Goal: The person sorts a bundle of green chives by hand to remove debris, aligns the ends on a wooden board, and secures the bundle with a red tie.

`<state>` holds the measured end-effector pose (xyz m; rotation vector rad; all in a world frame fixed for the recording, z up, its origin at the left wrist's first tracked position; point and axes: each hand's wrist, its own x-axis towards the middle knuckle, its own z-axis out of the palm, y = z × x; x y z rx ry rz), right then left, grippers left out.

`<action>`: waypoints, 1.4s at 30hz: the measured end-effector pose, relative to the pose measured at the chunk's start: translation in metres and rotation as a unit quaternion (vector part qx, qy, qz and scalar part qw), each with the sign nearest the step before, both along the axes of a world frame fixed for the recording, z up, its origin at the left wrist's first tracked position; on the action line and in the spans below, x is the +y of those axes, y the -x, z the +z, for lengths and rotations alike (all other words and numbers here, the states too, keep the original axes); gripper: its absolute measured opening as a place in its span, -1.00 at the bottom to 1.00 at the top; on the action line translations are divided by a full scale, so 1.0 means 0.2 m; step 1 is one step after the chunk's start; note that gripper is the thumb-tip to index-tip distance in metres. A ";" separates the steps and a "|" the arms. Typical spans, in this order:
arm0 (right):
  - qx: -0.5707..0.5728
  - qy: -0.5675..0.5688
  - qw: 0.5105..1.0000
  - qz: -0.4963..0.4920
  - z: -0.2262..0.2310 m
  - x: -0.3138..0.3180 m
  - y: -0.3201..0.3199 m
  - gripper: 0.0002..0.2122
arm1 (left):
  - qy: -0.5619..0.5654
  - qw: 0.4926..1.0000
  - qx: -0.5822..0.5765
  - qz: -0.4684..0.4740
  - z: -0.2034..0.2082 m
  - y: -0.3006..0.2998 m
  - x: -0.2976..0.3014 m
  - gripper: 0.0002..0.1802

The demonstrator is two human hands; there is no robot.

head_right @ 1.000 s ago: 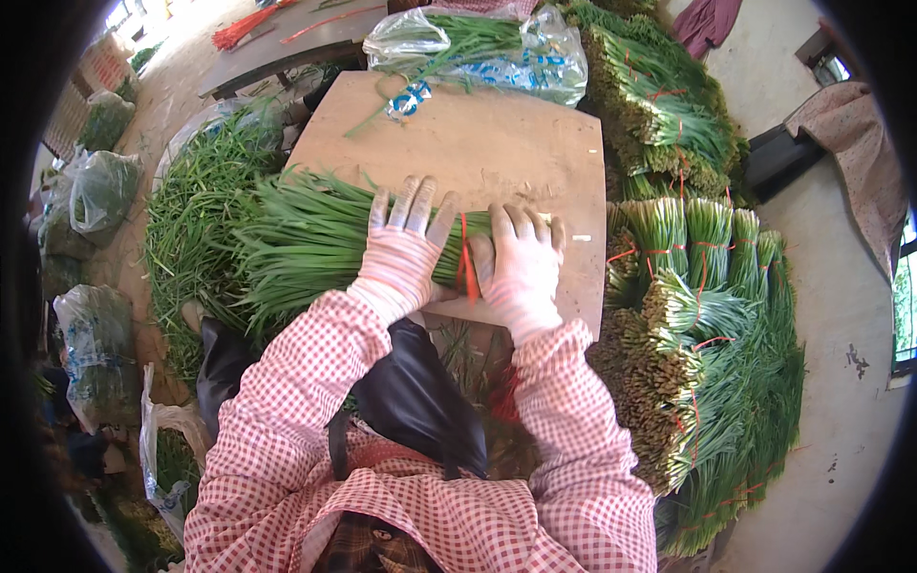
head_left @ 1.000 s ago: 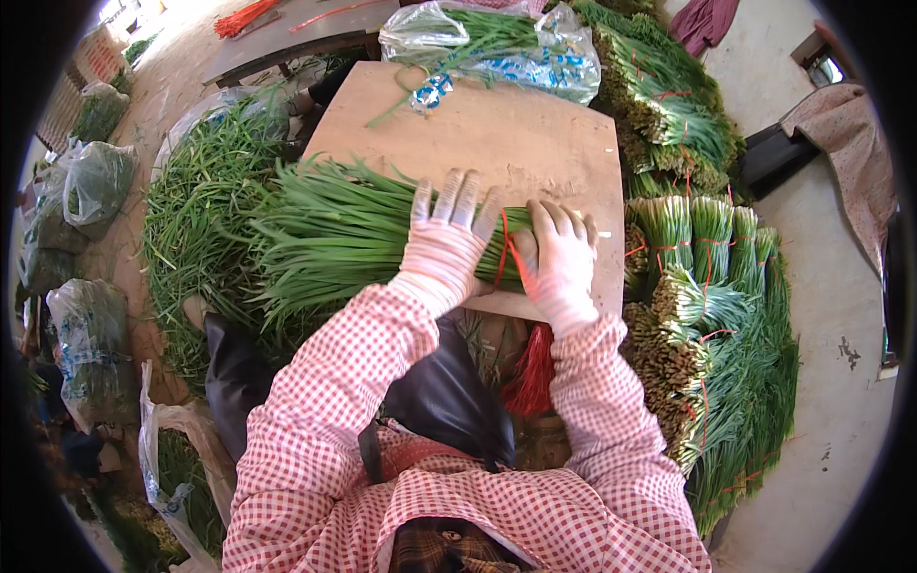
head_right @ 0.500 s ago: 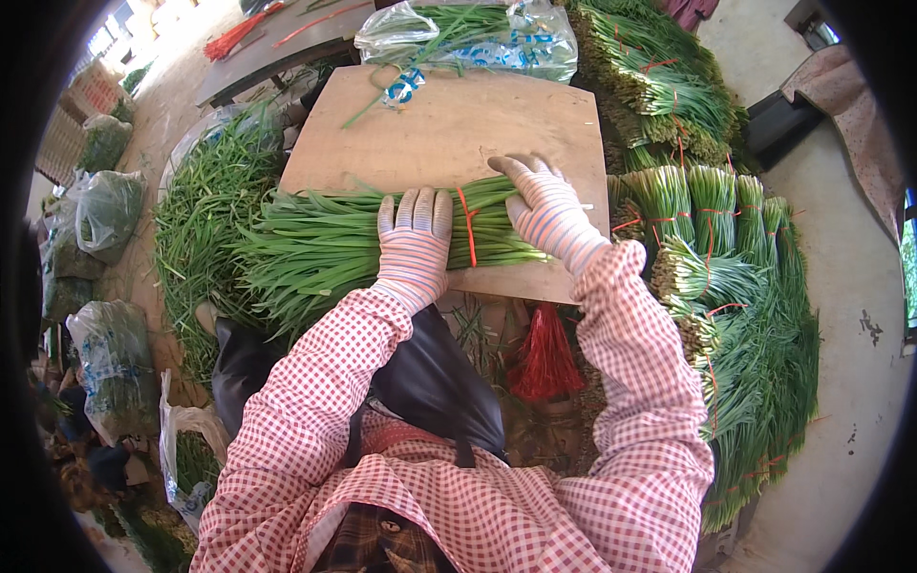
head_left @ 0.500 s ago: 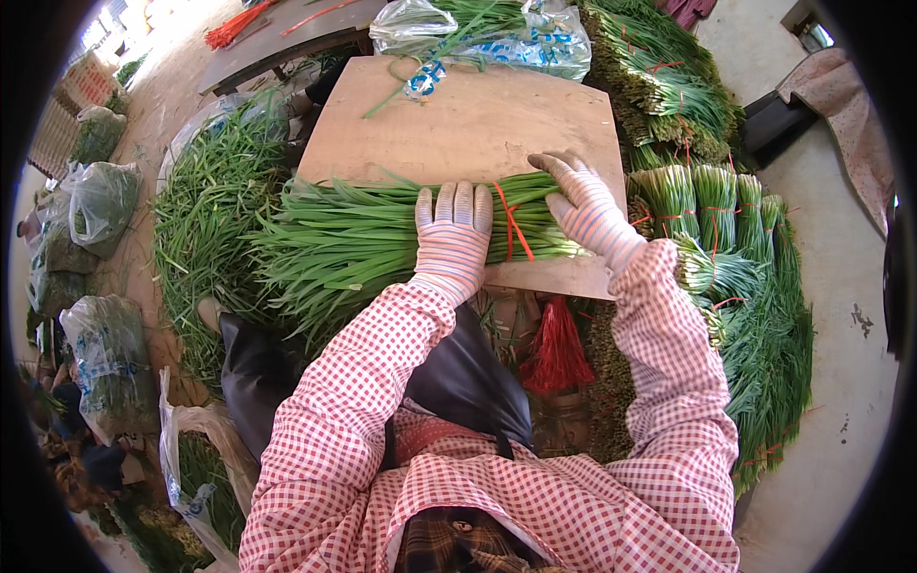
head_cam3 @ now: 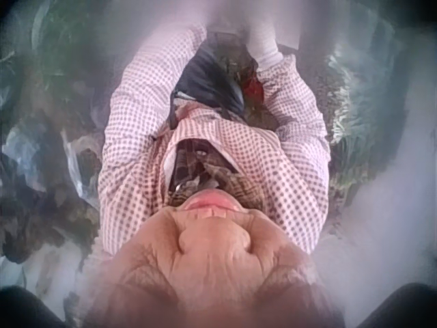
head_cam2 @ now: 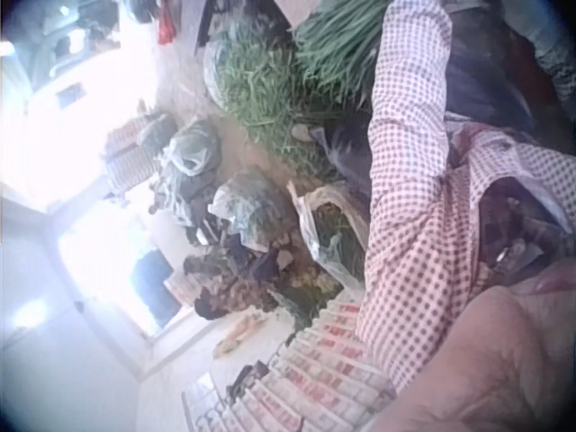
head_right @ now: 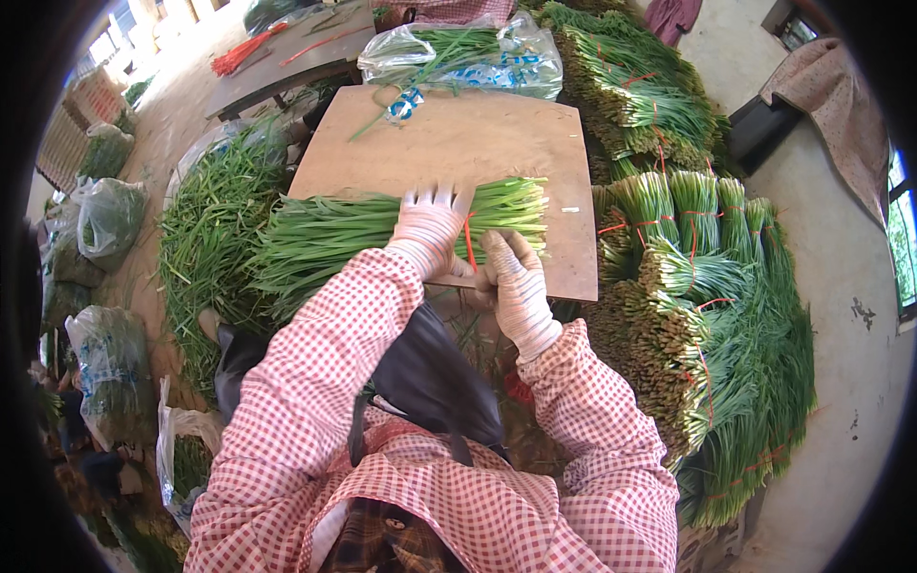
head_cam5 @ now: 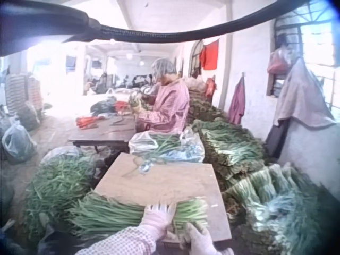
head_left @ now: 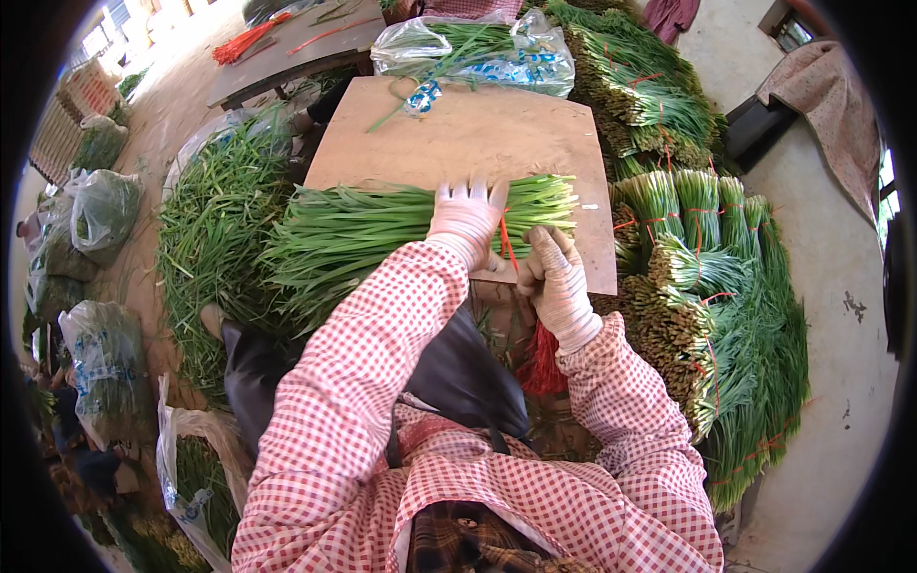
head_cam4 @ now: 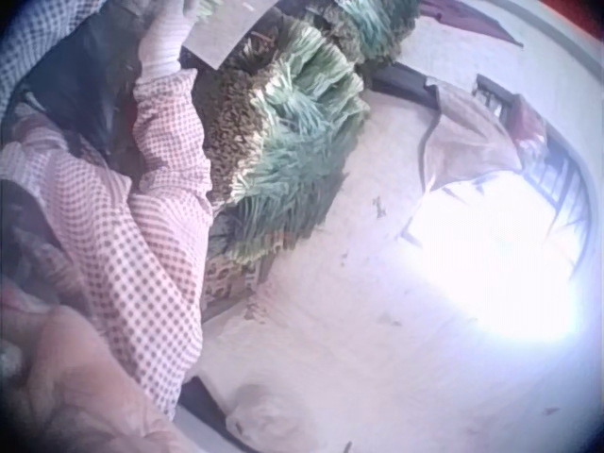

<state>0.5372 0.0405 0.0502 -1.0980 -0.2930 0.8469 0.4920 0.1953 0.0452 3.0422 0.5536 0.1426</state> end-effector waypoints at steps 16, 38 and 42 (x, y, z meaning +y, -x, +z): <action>-0.608 0.115 0.764 0.183 -0.04 -0.14 -0.16 -0.70 | 0.036 0.999 0.028 -0.027 0.01 0.04 -0.04 0.19; -0.403 0.037 0.912 0.072 -0.51 -0.14 0.17 -0.75 | 0.025 0.995 0.081 0.045 0.06 -0.13 -0.13 -0.14; -0.272 -0.027 0.960 0.058 -0.49 -0.18 0.23 -0.75 | -0.041 0.996 0.021 0.072 0.01 -0.06 -0.14 0.03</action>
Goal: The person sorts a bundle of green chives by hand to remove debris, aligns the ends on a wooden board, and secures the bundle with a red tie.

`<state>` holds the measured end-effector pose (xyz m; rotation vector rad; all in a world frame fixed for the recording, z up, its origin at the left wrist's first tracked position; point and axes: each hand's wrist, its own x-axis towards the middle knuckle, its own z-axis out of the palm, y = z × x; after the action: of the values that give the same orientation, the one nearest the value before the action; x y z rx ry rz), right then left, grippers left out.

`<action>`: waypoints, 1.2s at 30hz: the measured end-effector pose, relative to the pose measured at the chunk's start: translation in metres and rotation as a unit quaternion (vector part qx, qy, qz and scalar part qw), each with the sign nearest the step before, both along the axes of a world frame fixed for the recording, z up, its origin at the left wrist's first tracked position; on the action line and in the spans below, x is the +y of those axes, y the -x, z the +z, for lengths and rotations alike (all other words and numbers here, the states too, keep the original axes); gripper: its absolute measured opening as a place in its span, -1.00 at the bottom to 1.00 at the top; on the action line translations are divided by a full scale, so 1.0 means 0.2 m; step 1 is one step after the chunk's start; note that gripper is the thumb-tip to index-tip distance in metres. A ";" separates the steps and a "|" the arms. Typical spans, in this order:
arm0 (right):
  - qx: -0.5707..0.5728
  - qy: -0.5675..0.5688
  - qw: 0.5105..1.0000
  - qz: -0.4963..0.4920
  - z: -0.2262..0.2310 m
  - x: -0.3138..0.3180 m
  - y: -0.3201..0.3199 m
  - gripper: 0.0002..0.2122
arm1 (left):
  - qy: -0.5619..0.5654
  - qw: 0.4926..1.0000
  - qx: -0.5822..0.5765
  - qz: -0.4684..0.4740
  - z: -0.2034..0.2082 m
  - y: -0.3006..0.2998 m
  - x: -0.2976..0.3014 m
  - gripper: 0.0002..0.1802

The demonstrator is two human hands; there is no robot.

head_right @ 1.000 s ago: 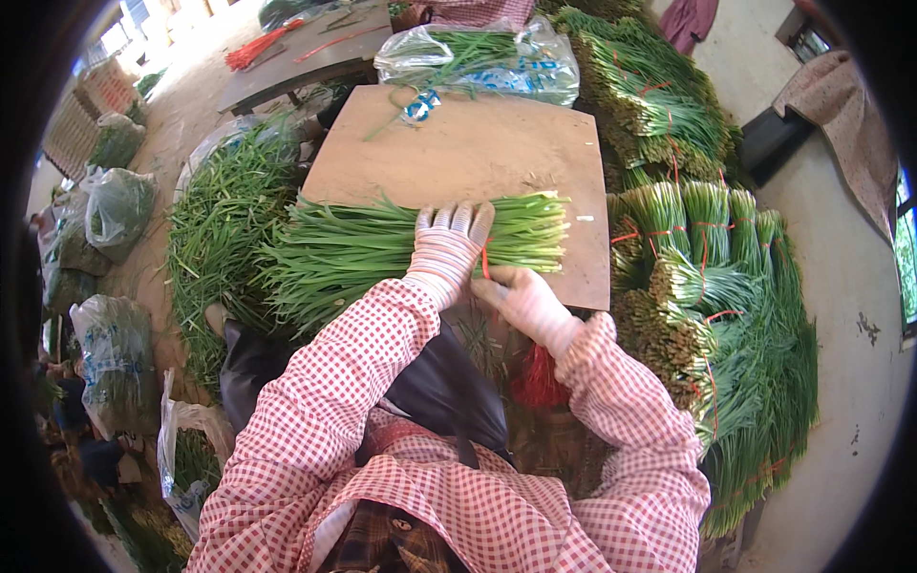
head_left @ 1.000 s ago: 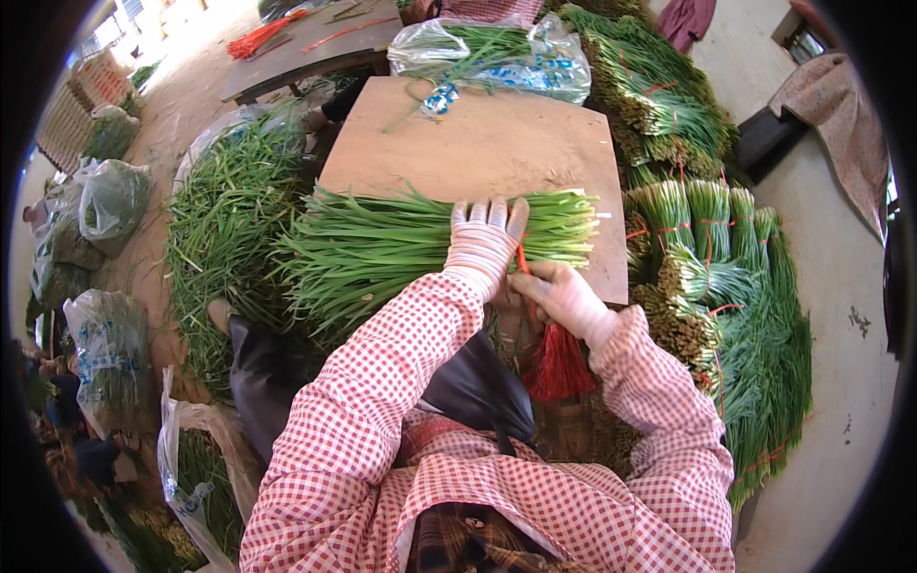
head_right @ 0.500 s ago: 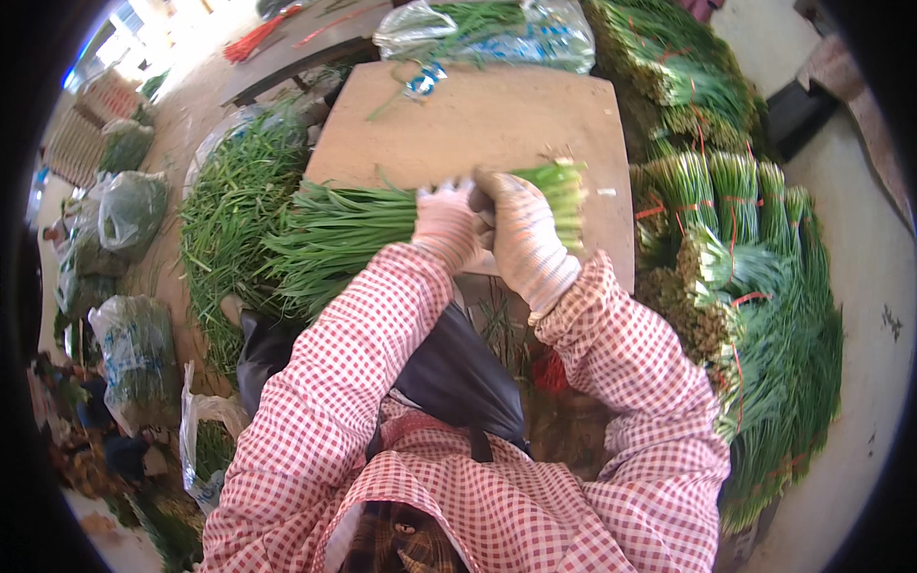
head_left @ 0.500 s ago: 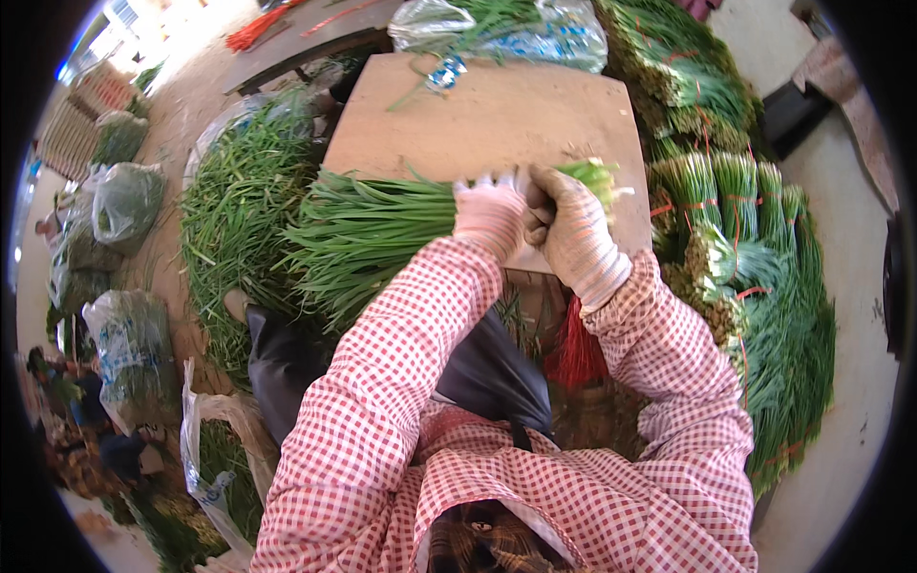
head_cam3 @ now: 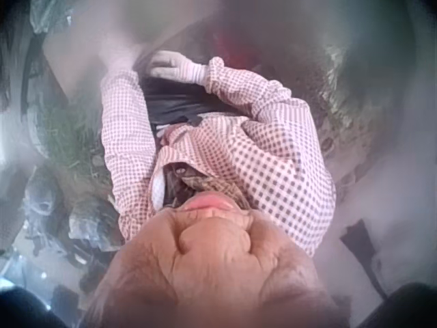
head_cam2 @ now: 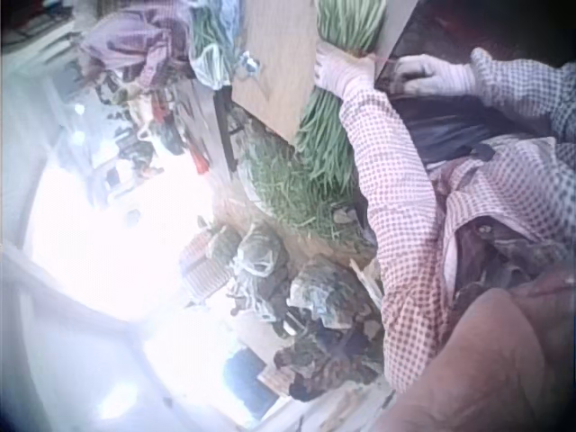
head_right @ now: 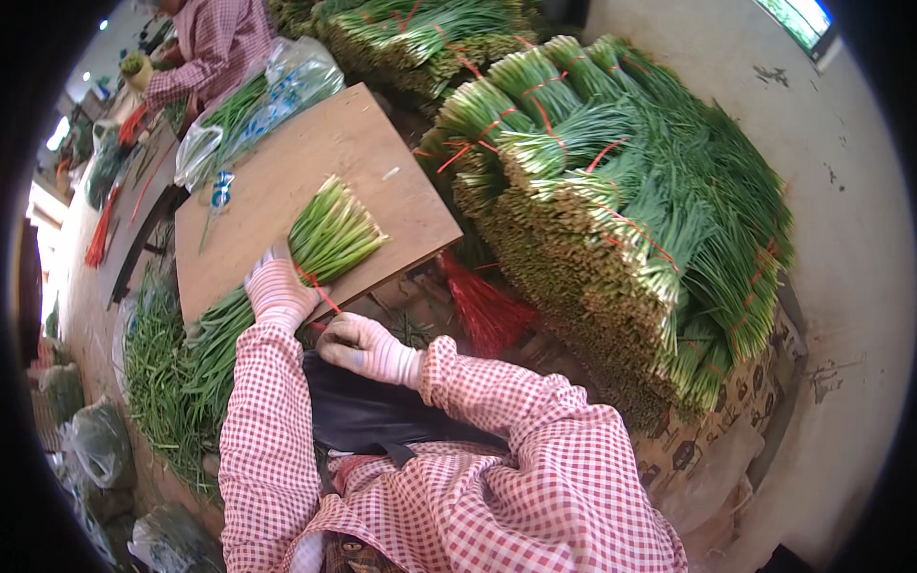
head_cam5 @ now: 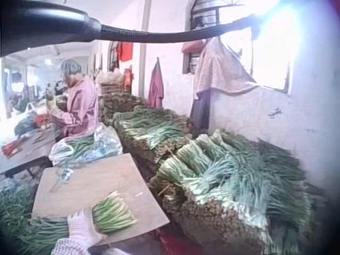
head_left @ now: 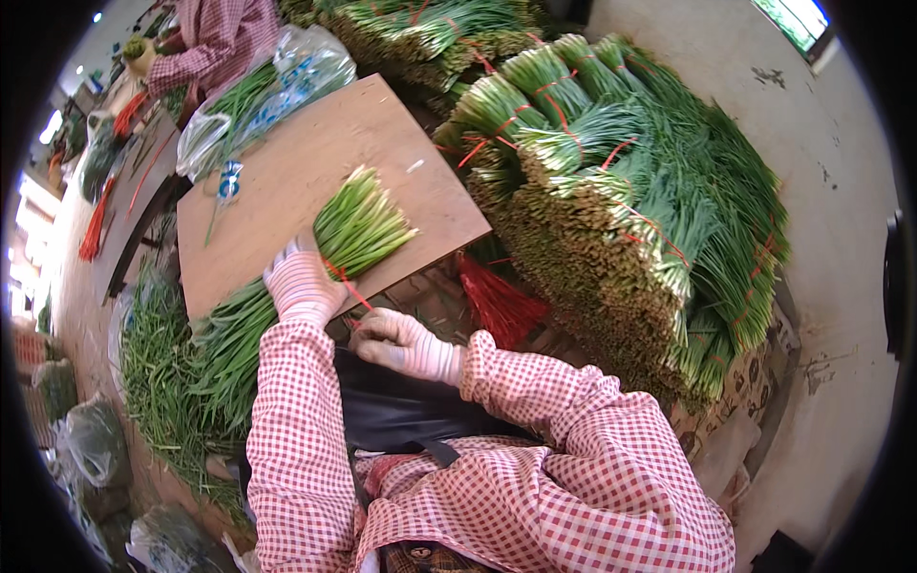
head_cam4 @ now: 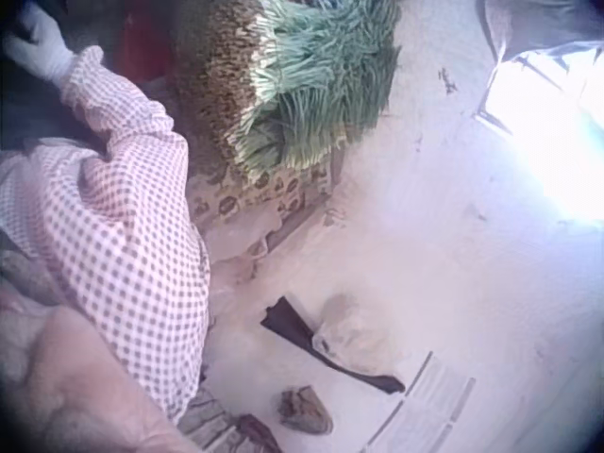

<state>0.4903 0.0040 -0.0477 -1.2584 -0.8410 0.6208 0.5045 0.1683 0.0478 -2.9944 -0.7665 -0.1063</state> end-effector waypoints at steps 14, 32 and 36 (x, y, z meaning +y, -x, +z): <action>0.333 -0.289 0.898 0.003 0.01 -0.36 0.00 -0.04 | 0.173 0.894 -0.100 -0.401 0.68 0.19 -0.77 -0.01; 0.058 -0.071 0.861 -0.501 0.60 -1.64 -0.93 -0.45 | 0.177 0.945 -0.079 -0.262 -0.01 -0.03 -0.13 -0.16; 0.047 0.205 0.976 -0.063 0.01 -1.25 -0.20 -0.60 | 0.145 0.961 -0.038 -0.233 -0.17 -0.03 -0.20 -0.16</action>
<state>0.5303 -0.2466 -0.0463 -1.6274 -0.5638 0.7706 0.5101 0.1289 0.0139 -3.4074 -0.0630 -0.1347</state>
